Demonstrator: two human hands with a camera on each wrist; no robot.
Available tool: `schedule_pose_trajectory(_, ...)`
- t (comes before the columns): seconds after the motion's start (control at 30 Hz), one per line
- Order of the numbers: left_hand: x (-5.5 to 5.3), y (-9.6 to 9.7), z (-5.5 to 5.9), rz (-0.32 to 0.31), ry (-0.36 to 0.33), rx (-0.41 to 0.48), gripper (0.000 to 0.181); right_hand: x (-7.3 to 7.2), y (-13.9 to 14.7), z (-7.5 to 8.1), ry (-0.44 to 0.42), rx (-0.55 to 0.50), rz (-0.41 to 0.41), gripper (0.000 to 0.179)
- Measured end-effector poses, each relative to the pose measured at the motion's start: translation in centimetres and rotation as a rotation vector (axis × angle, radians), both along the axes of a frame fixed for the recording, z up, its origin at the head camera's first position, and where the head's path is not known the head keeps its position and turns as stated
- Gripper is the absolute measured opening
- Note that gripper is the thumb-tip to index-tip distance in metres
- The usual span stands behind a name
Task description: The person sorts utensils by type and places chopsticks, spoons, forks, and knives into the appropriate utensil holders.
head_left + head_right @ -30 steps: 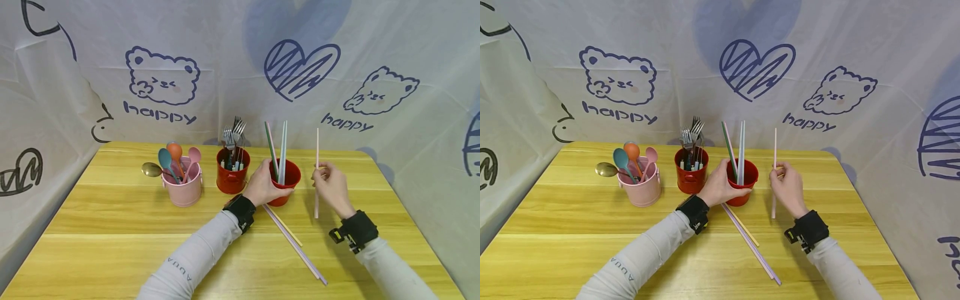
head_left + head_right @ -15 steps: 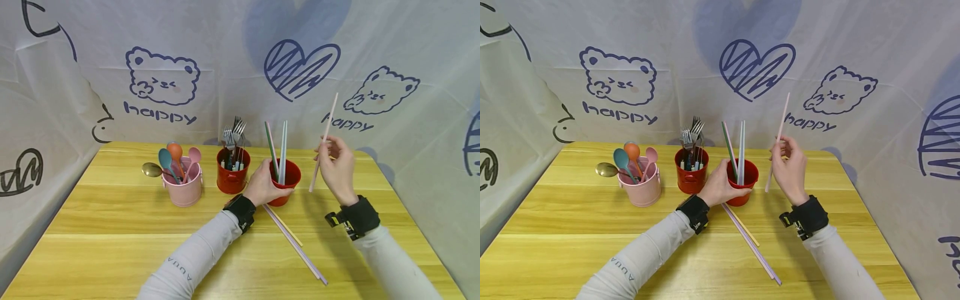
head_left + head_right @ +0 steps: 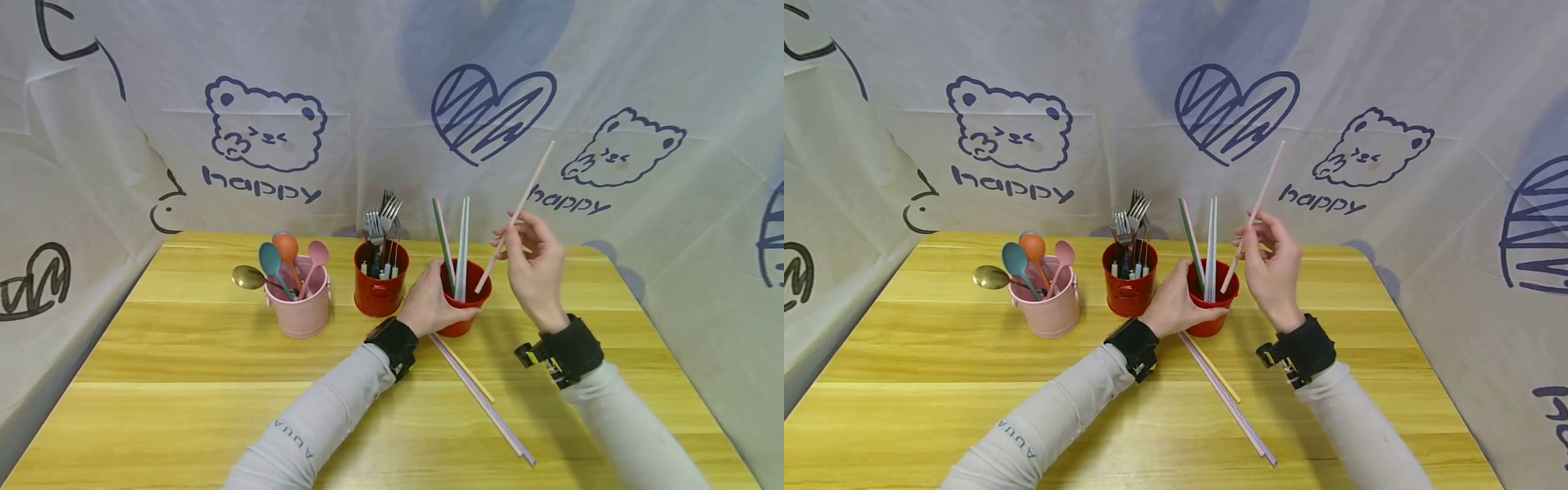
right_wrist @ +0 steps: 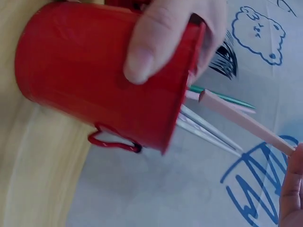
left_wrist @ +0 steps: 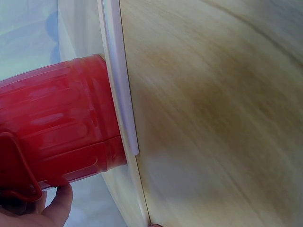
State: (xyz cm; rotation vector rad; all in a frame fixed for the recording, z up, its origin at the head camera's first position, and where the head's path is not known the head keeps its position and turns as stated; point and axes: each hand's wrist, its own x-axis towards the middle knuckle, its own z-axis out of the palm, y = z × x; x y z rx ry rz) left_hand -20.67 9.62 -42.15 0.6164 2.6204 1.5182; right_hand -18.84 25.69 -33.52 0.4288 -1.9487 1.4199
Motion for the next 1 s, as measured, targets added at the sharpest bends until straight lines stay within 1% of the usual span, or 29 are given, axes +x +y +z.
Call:
schedule_pose_trajectory(0.1, -0.1, 0.0, 0.0, 0.002, 0.005, -0.011, 0.088, -0.3, -0.2, -0.8, -0.050, 0.033, 0.021, 0.027)
schedule_pose_trajectory(0.17, -0.1, 0.0, 0.0, 0.002, 0.007, -0.017, 0.088, -0.5, -0.3, -1.3, -0.099, 0.084, 0.010, 0.027)
schedule_pose_trajectory(0.27, -0.1, 0.0, 0.0, 0.000, 0.015, -0.026, 0.089, -0.8, -0.2, -2.1, -0.185, 0.192, -0.033, 0.028)
schedule_pose_trajectory(0.37, -0.2, 0.0, 0.0, -0.001, 0.020, -0.031, 0.089, -1.0, 0.1, -2.7, -0.252, 0.303, -0.087, 0.028)
schedule_pose_trajectory(0.47, -0.2, 0.0, 0.0, -0.002, 0.021, -0.029, 0.089, -1.2, 0.3, -3.2, -0.309, 0.363, -0.117, 0.030)
schedule_pose_trajectory(0.6, -0.2, 0.0, 0.0, -0.006, 0.025, -0.013, 0.089, -1.4, 0.4, -3.6, -0.384, 0.381, -0.114, 0.033)
schedule_pose_trajectory(0.73, -0.3, 0.0, 0.0, -0.012, 0.032, -0.001, 0.089, -1.6, 0.4, -3.9, -0.428, 0.372, -0.097, 0.035)
schedule_pose_trajectory(0.87, -0.3, 0.0, -0.2, -0.017, 0.032, 0.014, 0.090, -1.4, 0.5, -4.1, -0.427, 0.352, -0.086, 0.034)
schedule_pose_trajectory(1.0, -0.3, -0.1, -0.4, -0.014, 0.042, 0.004, 0.090, -0.9, 0.8, -4.4, -0.408, 0.343, -0.086, 0.032)
